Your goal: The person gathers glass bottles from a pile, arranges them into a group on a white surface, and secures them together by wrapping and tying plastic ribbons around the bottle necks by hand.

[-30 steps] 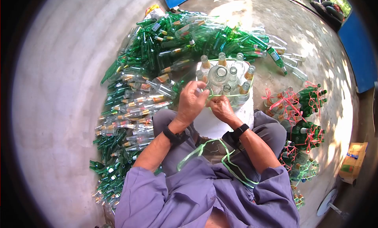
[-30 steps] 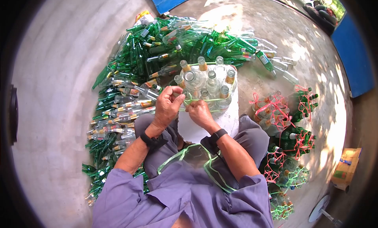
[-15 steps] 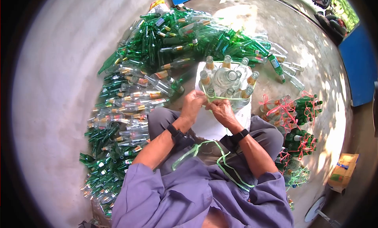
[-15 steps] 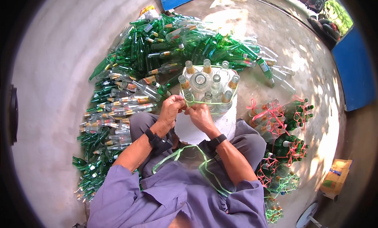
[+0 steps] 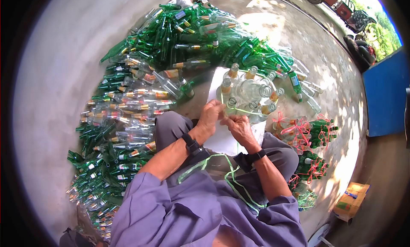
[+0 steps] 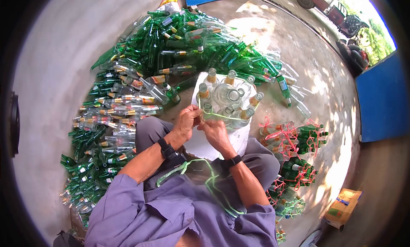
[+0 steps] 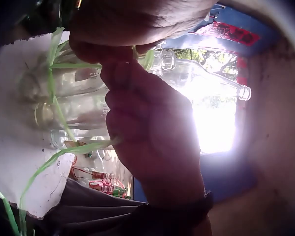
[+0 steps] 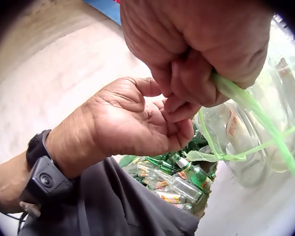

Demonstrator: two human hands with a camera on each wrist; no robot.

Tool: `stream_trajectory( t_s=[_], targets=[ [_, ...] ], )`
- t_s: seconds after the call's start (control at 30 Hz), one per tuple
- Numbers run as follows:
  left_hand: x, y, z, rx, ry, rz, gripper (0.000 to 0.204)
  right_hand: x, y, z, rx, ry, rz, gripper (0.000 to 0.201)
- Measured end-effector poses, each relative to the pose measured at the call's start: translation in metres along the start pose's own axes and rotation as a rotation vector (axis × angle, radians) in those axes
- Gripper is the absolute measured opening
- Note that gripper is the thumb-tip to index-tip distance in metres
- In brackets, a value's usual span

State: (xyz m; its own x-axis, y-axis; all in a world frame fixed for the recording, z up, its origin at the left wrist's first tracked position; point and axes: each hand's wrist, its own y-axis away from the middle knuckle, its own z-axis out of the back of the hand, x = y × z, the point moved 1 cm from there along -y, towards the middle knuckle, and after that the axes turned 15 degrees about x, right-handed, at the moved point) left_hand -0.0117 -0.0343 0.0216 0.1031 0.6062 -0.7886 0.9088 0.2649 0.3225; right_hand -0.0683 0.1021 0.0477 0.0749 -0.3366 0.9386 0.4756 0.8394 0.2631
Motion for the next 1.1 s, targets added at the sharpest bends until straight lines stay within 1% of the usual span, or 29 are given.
stream_trajectory(
  t_s=[0.07, 0.2, 0.27, 0.3, 0.37, 0.5, 0.57, 0.63, 0.67, 0.73, 0.77, 0.8, 0.83, 0.9, 0.93, 0.97, 1.0, 1.03, 1.1],
  targets=[
    [0.006, -0.003, 0.003, 0.055, 0.130, -0.003, 0.009, 0.001, 0.001, -0.001, 0.009, 0.001, -0.017, 0.024],
    [0.012, -0.005, 0.005, 0.069, 0.171, 0.005, 0.010, 0.001, 0.002, 0.001, 0.033, 0.004, -0.039, 0.023],
    [0.017, -0.008, 0.005, 0.074, 0.125, -0.046, 0.010, 0.001, 0.002, 0.001, 0.033, 0.019, -0.059, 0.023],
    [0.017, -0.007, 0.006, 0.075, 0.129, -0.046, 0.010, 0.004, 0.003, -0.001, 0.016, 0.000, -0.053, 0.023],
    [0.017, -0.007, 0.007, 0.105, 0.149, -0.022, 0.012, 0.004, 0.003, -0.002, 0.000, -0.015, -0.051, 0.023],
    [0.014, -0.006, 0.007, 0.103, 0.141, -0.007, 0.012, -0.002, 0.008, -0.006, 0.005, 0.033, -0.019, 0.025],
    [0.011, -0.005, 0.006, 0.140, 0.217, 0.038, 0.012, -0.004, 0.011, -0.007, 0.016, 0.071, -0.015, 0.026],
    [0.012, -0.007, 0.001, 0.136, 0.243, 0.018, 0.010, -0.007, 0.014, -0.006, 0.035, 0.129, -0.136, 0.027],
    [0.013, -0.008, -0.001, 0.129, 0.265, -0.005, 0.013, -0.007, 0.017, -0.004, 0.035, 0.133, -0.139, 0.027],
    [0.015, -0.008, -0.001, 0.137, 0.258, -0.010, 0.013, 0.001, 0.026, 0.002, -0.011, 0.271, -0.163, 0.025],
    [0.016, -0.008, 0.000, 0.143, 0.246, -0.013, 0.013, -0.001, 0.031, 0.007, -0.037, 0.273, -0.104, 0.023],
    [0.014, -0.006, -0.001, 0.144, 0.251, -0.011, 0.013, 0.004, 0.038, 0.014, -0.082, 0.332, -0.059, 0.025],
    [0.013, -0.005, -0.003, 0.152, 0.260, -0.027, 0.013, 0.014, 0.046, 0.022, -0.127, 0.393, -0.013, 0.030],
    [0.011, -0.004, -0.004, 0.162, 0.275, -0.044, 0.013, 0.034, 0.057, 0.040, -0.211, 0.398, -0.037, 0.045],
    [0.012, -0.005, -0.003, 0.165, 0.266, -0.038, 0.013, 0.053, 0.061, 0.047, -0.259, 0.454, -0.054, 0.057],
    [0.013, -0.005, -0.002, 0.168, 0.257, -0.031, 0.013, 0.062, 0.064, 0.054, -0.330, 0.437, 0.012, 0.061],
    [0.014, -0.006, -0.001, 0.167, 0.261, -0.029, 0.013, 0.062, 0.065, 0.064, -0.412, 0.477, 0.063, 0.068],
    [0.015, -0.007, -0.001, 0.164, 0.236, -0.036, 0.014, 0.079, 0.063, 0.063, -0.411, 0.478, 0.061, 0.068],
    [0.017, -0.009, 0.000, 0.161, 0.215, -0.041, 0.014, 0.126, 0.062, 0.067, -0.521, 0.521, 0.171, 0.074]
  ],
)
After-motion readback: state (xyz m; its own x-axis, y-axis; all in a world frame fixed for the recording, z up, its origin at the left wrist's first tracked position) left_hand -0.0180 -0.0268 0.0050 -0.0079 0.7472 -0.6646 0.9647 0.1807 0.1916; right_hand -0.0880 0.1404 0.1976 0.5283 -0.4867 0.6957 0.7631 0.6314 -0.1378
